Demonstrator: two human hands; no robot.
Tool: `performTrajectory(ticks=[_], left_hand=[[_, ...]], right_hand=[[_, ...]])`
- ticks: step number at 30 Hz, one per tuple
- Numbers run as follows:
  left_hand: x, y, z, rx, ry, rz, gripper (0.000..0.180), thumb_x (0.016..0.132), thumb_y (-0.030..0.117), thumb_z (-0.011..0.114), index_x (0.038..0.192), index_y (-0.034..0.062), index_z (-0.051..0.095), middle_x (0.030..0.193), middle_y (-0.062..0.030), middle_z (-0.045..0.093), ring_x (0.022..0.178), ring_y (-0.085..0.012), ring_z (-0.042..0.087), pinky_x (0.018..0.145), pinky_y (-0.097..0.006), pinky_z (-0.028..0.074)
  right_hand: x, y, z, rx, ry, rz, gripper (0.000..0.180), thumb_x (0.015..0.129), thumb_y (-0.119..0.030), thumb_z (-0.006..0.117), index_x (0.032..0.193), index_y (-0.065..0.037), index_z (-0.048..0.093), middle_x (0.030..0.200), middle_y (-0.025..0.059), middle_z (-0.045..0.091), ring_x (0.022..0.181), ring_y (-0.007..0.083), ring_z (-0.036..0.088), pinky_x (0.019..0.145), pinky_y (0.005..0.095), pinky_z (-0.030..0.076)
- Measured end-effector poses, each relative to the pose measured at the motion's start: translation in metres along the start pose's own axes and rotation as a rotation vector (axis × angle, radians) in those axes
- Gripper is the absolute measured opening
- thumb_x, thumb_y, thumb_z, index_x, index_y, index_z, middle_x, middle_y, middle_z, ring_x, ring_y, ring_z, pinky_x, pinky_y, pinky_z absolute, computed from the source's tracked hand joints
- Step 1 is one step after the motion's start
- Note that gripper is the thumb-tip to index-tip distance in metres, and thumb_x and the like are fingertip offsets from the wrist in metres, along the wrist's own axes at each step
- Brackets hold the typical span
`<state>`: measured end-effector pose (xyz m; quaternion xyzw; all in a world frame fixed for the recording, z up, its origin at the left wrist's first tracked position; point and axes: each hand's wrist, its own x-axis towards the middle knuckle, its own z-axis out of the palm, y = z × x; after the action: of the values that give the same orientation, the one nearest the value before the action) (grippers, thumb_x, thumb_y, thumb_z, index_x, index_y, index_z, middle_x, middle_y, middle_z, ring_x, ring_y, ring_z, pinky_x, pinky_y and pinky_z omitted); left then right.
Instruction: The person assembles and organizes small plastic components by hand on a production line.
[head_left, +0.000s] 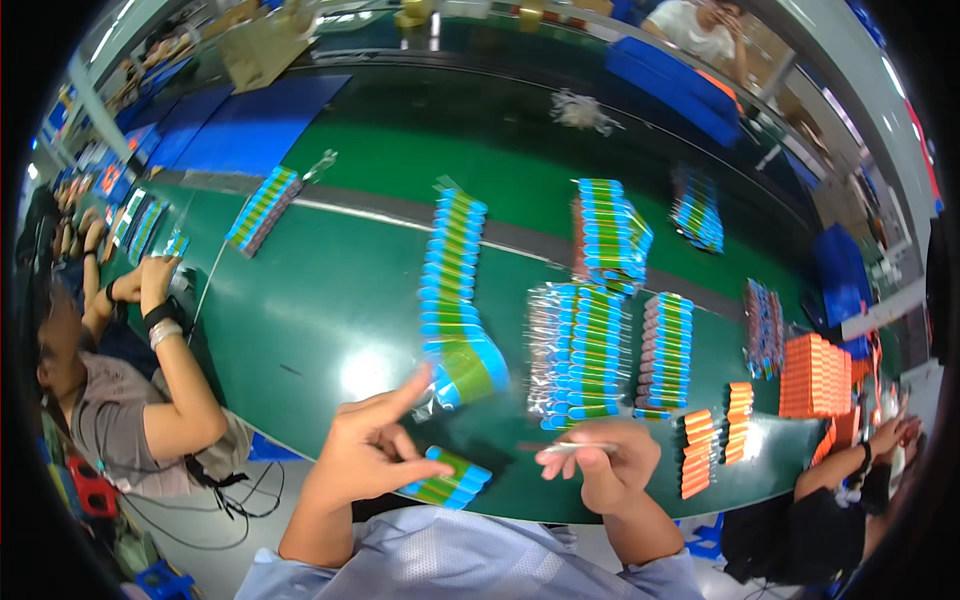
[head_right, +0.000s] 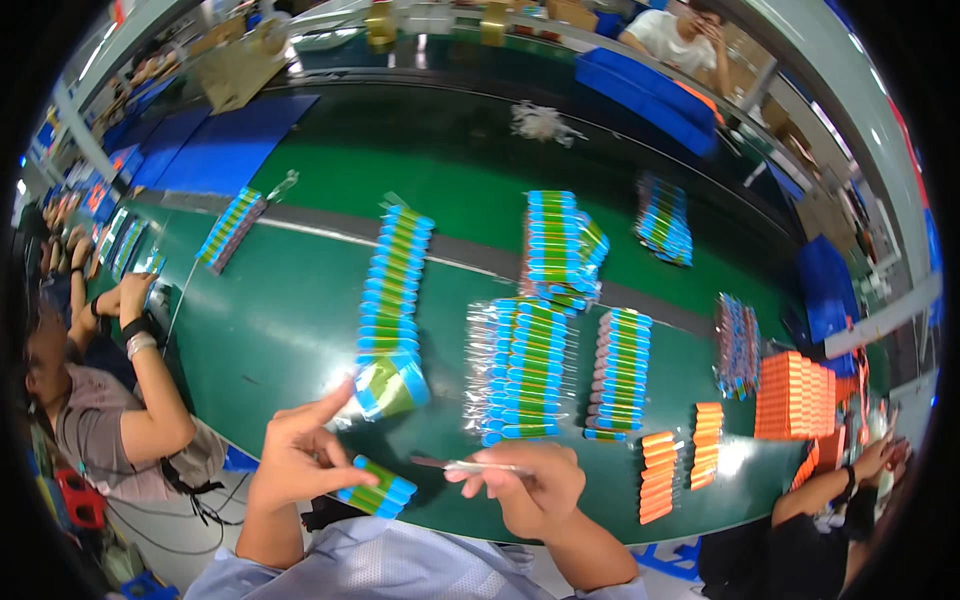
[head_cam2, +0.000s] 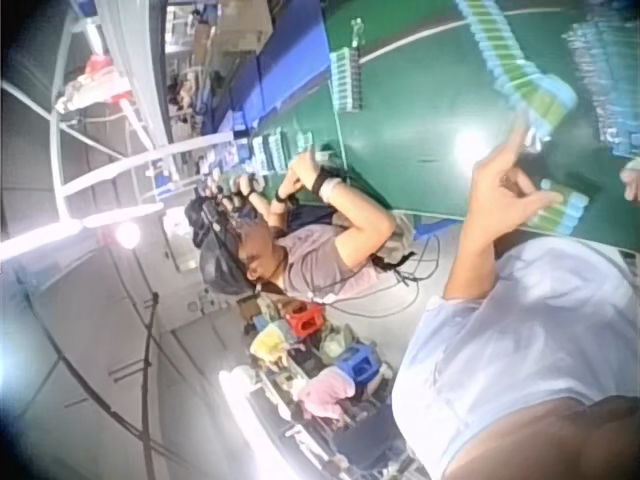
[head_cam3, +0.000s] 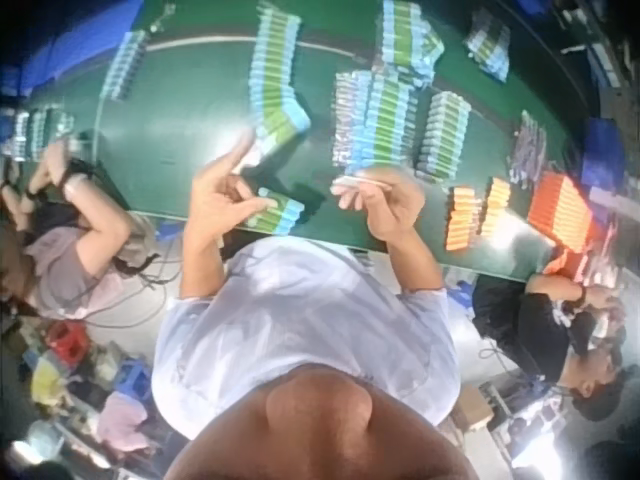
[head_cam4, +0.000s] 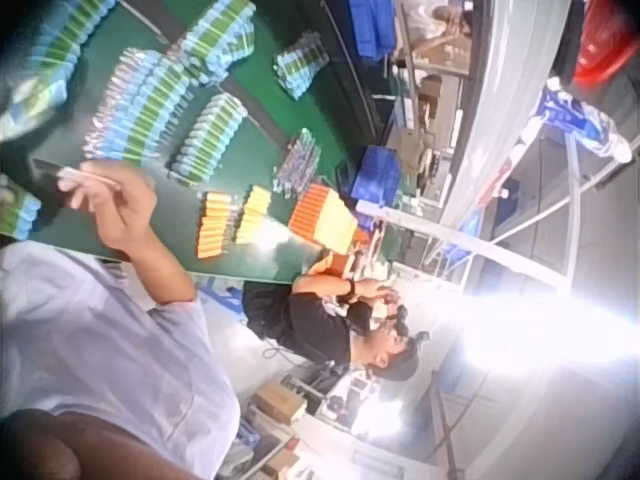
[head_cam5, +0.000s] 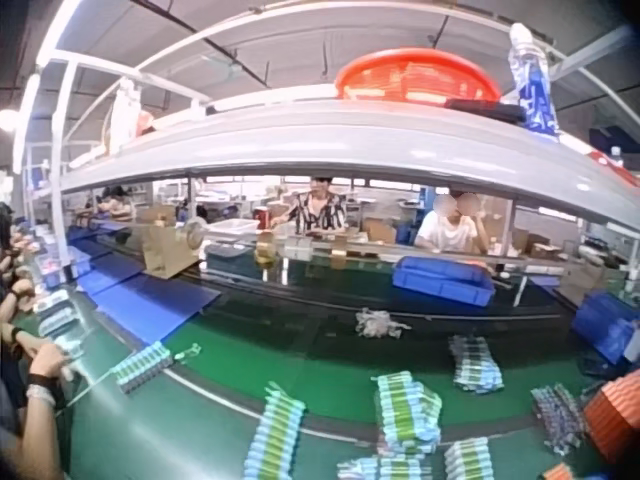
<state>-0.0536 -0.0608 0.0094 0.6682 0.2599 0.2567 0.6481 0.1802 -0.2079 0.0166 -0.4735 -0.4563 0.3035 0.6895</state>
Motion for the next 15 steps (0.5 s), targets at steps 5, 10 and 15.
performTrajectory(ticks=[5, 10, 15], left_hand=[[0.008, -0.001, -0.005, 0.016, 0.003, 0.177, 0.113, 0.065, -0.012, 0.089, 0.158, -0.0078, 0.024, 0.155, -0.0303, 0.043, 0.066, -0.0102, 0.07, 0.053, -0.02, 0.052], [0.012, -0.015, 0.03, -0.142, 0.274, 0.306, 0.115, 0.066, -0.006, 0.09, 0.157, -0.0133, 0.02, 0.155, -0.0375, 0.036, 0.071, -0.0166, 0.073, 0.058, -0.023, 0.057], [0.018, -0.019, 0.035, -0.306, 0.212, 0.337, 0.122, 0.07, 0.033, 0.096, 0.156, -0.013, 0.022, 0.155, -0.0361, 0.037, 0.078, -0.0252, 0.076, 0.059, -0.025, 0.059]], right_hand=[[-0.008, 0.01, -0.021, -0.071, -0.253, 0.147, 0.032, 0.105, -0.032, 0.059, 0.099, -0.003, 0.046, 0.083, 0.0121, 0.071, 0.069, 0.0143, 0.067, 0.057, 0.0287, 0.052], [-0.008, 0.014, 0.01, -0.236, -0.334, -0.042, 0.052, 0.09, -0.017, 0.081, 0.1, -0.008, 0.031, 0.105, 0.0181, 0.068, 0.08, 0.0236, 0.071, 0.064, 0.0327, 0.056], [-0.011, 0.022, -0.009, -0.083, -0.149, -0.04, 0.047, 0.09, 0.009, 0.072, 0.102, -0.008, 0.03, 0.109, 0.0173, 0.066, 0.089, 0.0175, 0.072, 0.064, 0.0297, 0.057]])
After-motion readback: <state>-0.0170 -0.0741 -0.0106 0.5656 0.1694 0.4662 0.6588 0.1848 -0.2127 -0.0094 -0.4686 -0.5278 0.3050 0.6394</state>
